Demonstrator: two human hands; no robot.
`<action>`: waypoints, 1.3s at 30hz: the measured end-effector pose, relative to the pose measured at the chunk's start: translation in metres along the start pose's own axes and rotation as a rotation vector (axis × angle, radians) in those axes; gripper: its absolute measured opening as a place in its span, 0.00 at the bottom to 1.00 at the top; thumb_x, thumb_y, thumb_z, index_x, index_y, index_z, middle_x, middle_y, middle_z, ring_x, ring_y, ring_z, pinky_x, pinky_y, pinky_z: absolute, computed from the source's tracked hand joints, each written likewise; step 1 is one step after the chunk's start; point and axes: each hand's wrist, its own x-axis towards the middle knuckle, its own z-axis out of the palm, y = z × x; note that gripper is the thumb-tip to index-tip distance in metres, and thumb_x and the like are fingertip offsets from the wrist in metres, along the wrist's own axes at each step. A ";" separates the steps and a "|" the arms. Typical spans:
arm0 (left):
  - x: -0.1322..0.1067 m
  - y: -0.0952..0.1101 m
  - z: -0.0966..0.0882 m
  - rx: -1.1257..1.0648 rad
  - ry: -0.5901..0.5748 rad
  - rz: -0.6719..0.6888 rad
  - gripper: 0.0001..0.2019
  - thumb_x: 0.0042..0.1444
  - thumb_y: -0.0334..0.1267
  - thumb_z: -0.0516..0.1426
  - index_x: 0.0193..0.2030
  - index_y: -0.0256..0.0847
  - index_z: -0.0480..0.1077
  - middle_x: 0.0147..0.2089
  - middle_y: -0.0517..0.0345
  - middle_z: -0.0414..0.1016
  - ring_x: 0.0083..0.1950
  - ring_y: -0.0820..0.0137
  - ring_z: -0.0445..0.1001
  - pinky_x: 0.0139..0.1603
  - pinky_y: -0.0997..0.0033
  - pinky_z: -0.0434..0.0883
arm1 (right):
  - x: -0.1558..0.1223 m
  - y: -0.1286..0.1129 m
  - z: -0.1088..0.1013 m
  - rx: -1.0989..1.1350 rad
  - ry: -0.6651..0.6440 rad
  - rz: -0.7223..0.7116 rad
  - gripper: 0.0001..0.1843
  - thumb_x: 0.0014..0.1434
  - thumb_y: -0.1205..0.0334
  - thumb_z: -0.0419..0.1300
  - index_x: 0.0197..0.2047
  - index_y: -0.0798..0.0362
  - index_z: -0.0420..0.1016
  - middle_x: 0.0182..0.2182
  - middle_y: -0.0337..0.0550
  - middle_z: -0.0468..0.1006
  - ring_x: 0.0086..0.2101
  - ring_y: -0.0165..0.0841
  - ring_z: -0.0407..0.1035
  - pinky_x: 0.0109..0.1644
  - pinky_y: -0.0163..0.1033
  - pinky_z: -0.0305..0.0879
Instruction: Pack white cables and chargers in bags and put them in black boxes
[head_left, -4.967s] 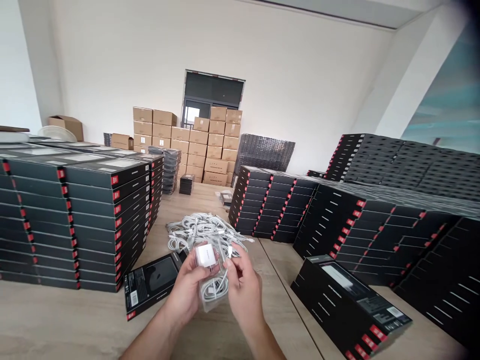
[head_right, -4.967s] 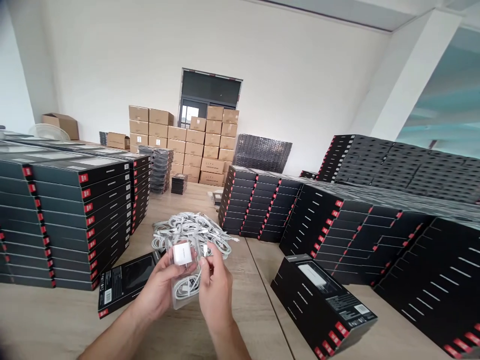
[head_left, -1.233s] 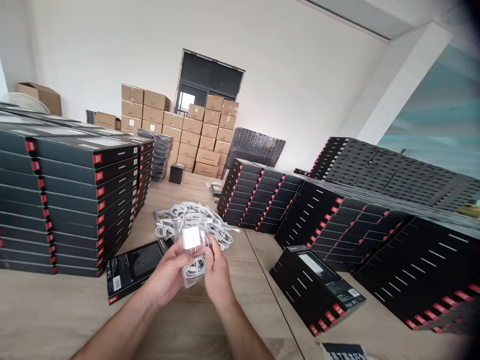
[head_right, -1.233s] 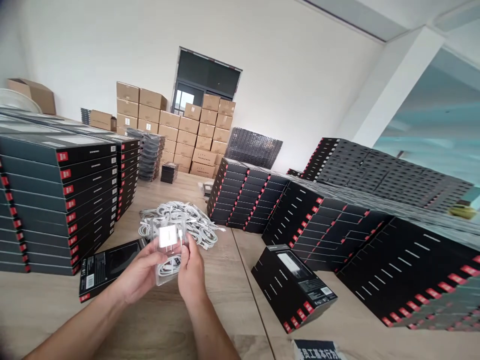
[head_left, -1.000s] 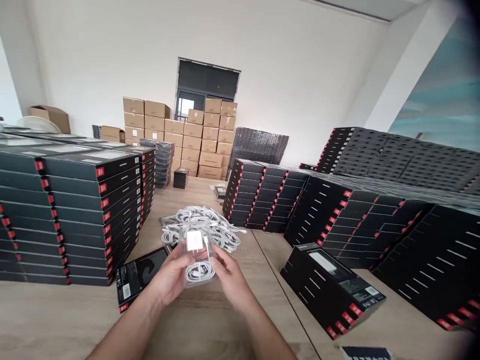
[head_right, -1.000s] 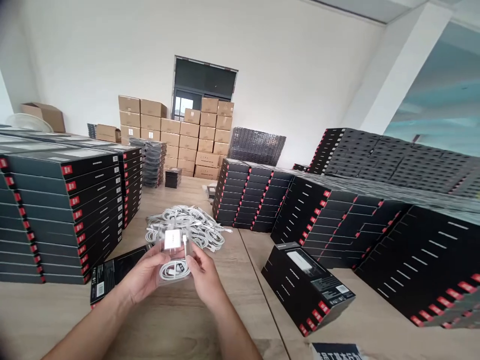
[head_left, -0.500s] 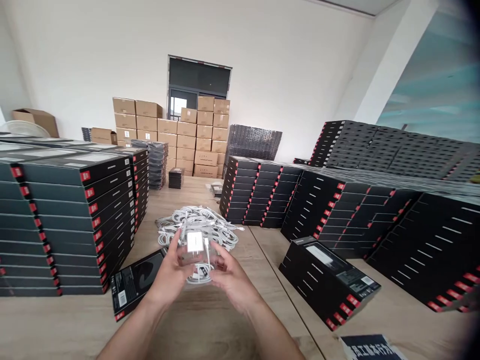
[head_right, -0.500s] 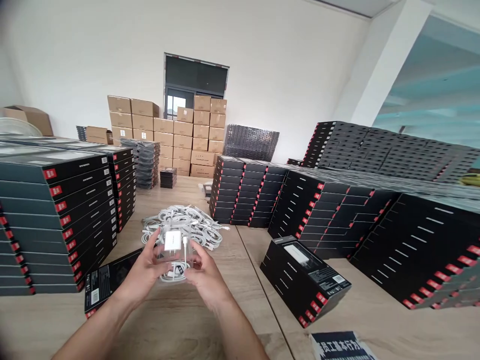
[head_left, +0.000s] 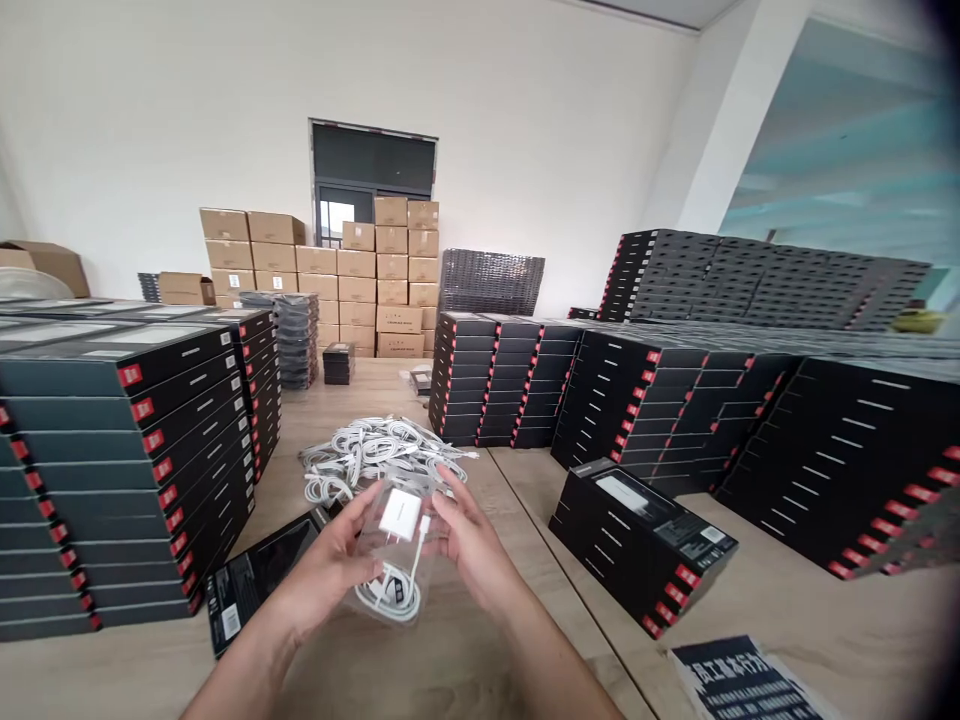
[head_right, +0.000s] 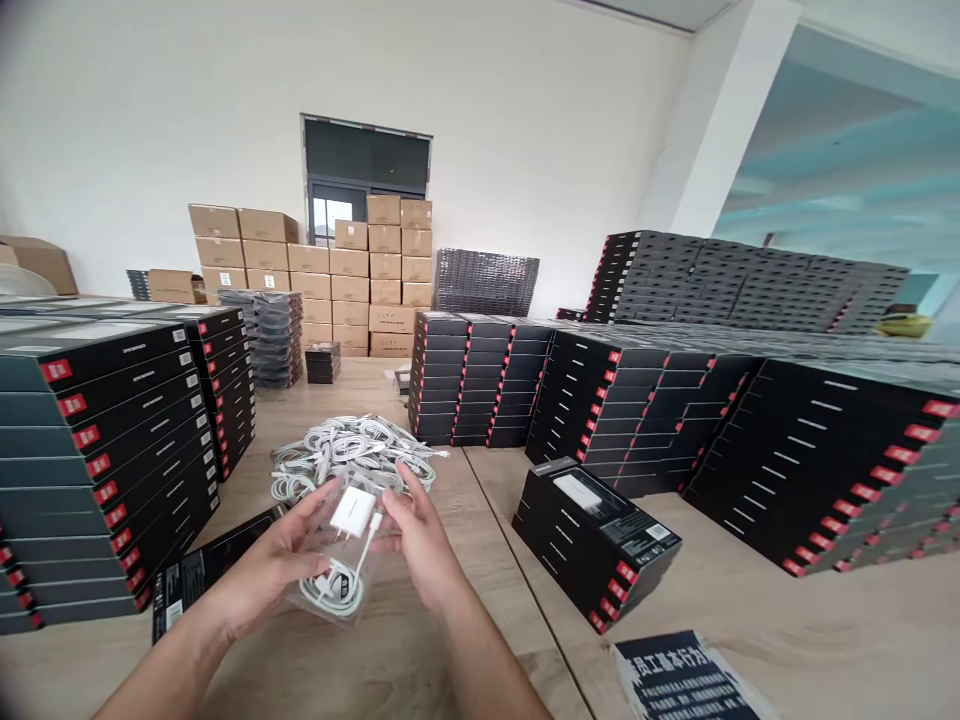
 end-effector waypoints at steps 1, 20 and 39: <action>0.000 0.000 0.000 0.026 -0.018 0.001 0.44 0.39 0.27 0.64 0.67 0.50 0.58 0.69 0.46 0.58 0.59 0.54 0.69 0.44 0.67 0.70 | 0.001 -0.001 -0.001 -0.020 -0.008 -0.008 0.30 0.54 0.52 0.66 0.59 0.43 0.69 0.37 0.39 0.79 0.34 0.35 0.75 0.32 0.38 0.72; -0.008 0.000 -0.031 1.600 0.260 -0.061 0.35 0.41 0.40 0.57 0.62 0.43 0.64 0.59 0.42 0.68 0.60 0.46 0.65 0.57 0.46 0.58 | 0.020 0.000 -0.032 0.298 0.273 -0.070 0.19 0.49 0.64 0.64 0.47 0.48 0.73 0.32 0.38 0.82 0.33 0.34 0.77 0.41 0.44 0.75; 0.003 -0.004 -0.015 1.581 0.530 0.434 0.45 0.46 0.37 0.60 0.70 0.39 0.46 0.62 0.42 0.62 0.61 0.49 0.61 0.63 0.51 0.54 | 0.001 0.004 0.005 0.101 0.179 -0.252 0.31 0.51 0.56 0.69 0.59 0.44 0.72 0.38 0.41 0.78 0.40 0.37 0.73 0.43 0.46 0.76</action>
